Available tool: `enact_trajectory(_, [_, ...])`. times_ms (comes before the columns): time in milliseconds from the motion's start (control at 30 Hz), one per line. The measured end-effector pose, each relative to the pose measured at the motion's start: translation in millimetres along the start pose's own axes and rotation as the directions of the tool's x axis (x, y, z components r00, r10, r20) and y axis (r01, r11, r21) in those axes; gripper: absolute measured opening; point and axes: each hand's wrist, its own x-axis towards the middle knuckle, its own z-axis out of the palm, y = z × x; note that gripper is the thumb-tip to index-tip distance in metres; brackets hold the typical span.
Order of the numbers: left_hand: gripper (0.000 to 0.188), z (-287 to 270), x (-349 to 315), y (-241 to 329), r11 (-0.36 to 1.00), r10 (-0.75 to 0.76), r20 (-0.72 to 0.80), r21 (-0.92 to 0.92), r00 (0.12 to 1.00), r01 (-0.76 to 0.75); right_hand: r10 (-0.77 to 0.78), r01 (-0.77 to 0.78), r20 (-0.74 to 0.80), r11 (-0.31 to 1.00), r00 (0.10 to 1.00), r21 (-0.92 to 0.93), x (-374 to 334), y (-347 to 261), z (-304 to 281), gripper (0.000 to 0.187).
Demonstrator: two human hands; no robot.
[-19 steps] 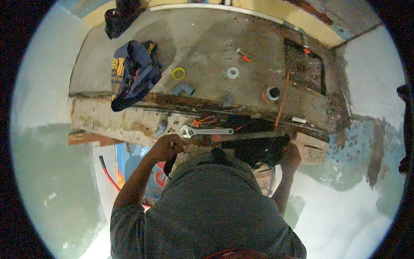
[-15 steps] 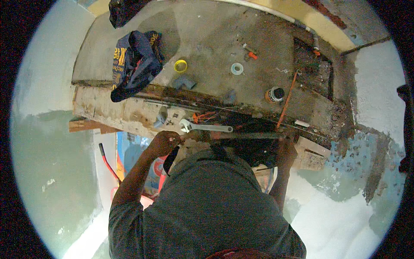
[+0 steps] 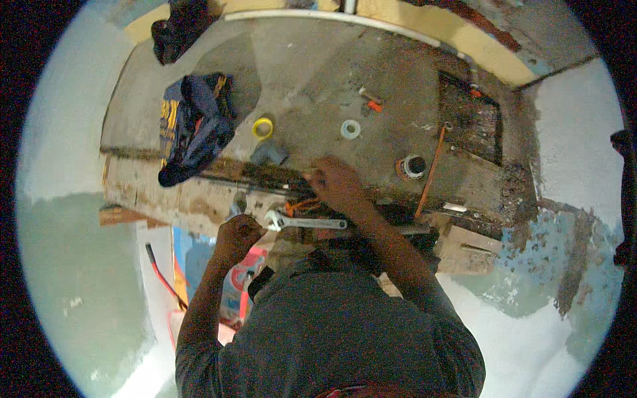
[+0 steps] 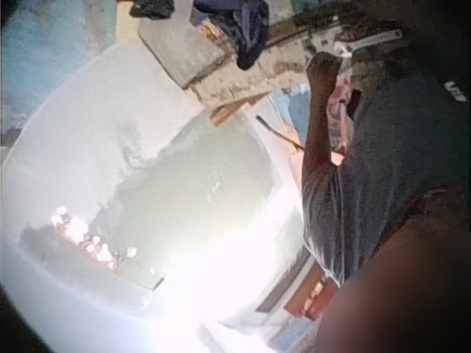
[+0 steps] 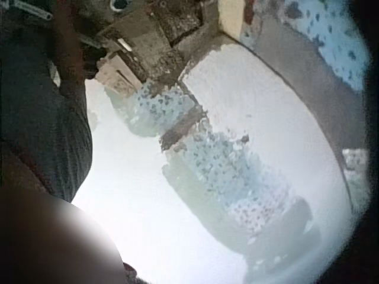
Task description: The person assembles PVC pipes and fittings on a wooden workbench. They apply glue to the ends of the pipes and fittings, then connect them together. The person also measures and cuts a pipe using a saw.
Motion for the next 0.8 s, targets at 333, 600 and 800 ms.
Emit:
enact_trajectory(333, [0.016,-60,52,-55,0.967,0.059,-0.200,-0.230,0.978,-0.106,0.090,-0.076,0.052,0.971,0.995,-0.225,64,-47,82,0.066])
enact_trajectory(600, [0.023,-82,132,-51,0.921,0.237,-0.181,-0.271,0.955,-0.280,0.074,-0.073,-0.006,0.975,0.997,-0.211,82,-29,93,0.062])
enact_trajectory(800, [0.057,-80,220,-14,0.909,0.410,-0.252,0.035,0.877,-0.415,-0.028,0.007,-0.095,0.976,0.995,-0.216,105,-23,14,0.053])
